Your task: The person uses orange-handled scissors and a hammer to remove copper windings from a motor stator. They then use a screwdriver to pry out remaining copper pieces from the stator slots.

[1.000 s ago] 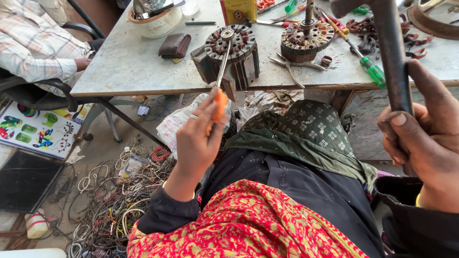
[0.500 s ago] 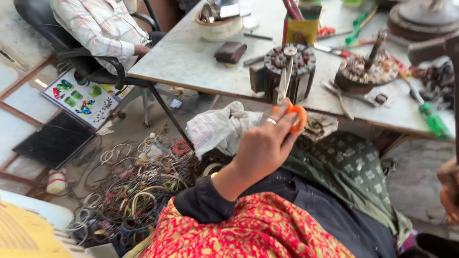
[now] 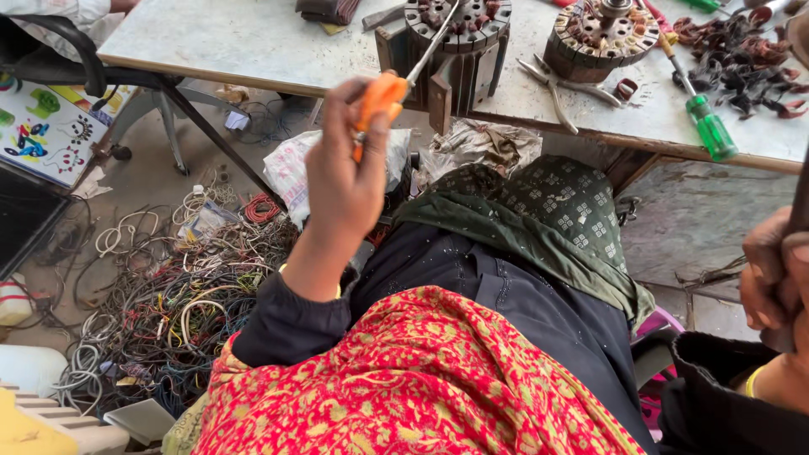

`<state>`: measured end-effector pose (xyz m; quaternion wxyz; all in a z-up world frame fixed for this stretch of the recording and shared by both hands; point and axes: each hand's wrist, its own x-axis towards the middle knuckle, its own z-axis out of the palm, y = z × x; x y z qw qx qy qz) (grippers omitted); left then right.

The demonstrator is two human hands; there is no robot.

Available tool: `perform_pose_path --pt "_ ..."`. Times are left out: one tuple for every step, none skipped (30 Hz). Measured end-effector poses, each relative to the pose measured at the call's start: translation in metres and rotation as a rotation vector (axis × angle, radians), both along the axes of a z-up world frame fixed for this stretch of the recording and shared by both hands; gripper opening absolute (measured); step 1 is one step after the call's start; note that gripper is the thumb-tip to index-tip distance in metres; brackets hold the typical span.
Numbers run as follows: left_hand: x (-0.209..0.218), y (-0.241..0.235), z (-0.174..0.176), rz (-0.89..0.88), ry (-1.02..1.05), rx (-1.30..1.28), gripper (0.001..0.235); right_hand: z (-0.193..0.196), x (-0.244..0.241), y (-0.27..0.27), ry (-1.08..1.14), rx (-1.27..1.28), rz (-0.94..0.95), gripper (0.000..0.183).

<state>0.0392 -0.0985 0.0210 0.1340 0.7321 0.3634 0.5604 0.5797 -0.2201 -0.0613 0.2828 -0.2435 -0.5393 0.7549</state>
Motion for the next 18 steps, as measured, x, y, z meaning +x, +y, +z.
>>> perform_pose_path --pt "-0.005 0.006 -0.001 0.023 0.0 0.008 0.029 -0.012 0.028 0.005 0.017 -0.051 0.043 0.044" --pt "-0.011 0.012 -0.001 0.046 0.001 0.016 0.029 -0.027 0.052 0.008 0.022 -0.087 0.05 0.045" --pt "-0.016 0.02 0.0 0.045 -0.018 -0.004 0.029 -0.046 0.069 -0.001 0.048 -0.145 -0.089 0.046" --pt "-0.02 0.027 0.001 0.043 -0.036 -0.024 0.029 -0.058 0.087 -0.004 0.027 -0.087 -0.154 0.048" --pt "-0.024 0.032 0.001 0.04 -0.052 -0.047 0.03 -0.071 0.1 -0.009 0.008 -0.033 -0.22 0.05" --pt "-0.029 0.035 0.001 0.038 -0.085 -0.048 0.03 -0.083 0.109 -0.017 -0.011 0.022 -0.286 0.053" --pt "-0.032 0.035 0.0 0.035 -0.118 -0.052 0.03 -0.101 0.108 -0.035 0.026 0.1 -0.497 0.052" --pt "-0.032 0.036 -0.002 0.033 -0.151 -0.056 0.03 -0.121 0.097 -0.058 0.061 0.177 -0.709 0.051" --pt "-0.033 0.036 -0.002 0.015 -0.163 -0.06 0.03 -0.126 0.096 -0.064 0.085 0.198 -0.796 0.053" --pt "-0.033 0.035 -0.003 -0.002 -0.175 -0.064 0.03 -0.128 0.092 -0.07 0.105 0.221 -0.882 0.054" --pt "-0.033 0.033 -0.004 -0.017 -0.189 -0.066 0.031 -0.12 0.094 -0.063 0.115 0.189 -0.84 0.057" --pt "-0.033 0.031 -0.004 -0.049 -0.222 -0.118 0.033 -0.111 0.091 -0.058 0.104 0.196 -0.754 0.055" --pt "-0.032 0.029 -0.005 -0.081 -0.256 -0.17 0.035 -0.098 0.089 -0.049 0.09 0.204 -0.667 0.053" --pt "-0.032 0.027 -0.006 -0.114 -0.289 -0.222 0.037 -0.083 0.086 -0.041 0.073 0.203 -0.579 0.051" --pt "-0.032 0.027 -0.006 -0.18 -0.329 -0.23 0.039 -0.067 0.083 -0.032 0.048 0.189 -0.467 0.05" --pt "-0.031 0.028 -0.006 -0.247 -0.368 -0.237 0.042 -0.051 0.079 -0.019 0.058 0.126 -0.293 0.048" --pt "-0.03 0.027 -0.007 -0.313 -0.407 -0.248 0.044 -0.037 0.074 -0.008 0.066 0.069 -0.115 0.048" --pt "-0.027 0.026 -0.01 -0.308 -0.357 -0.201 0.044 -0.025 0.069 -0.003 0.061 0.038 0.011 0.047"
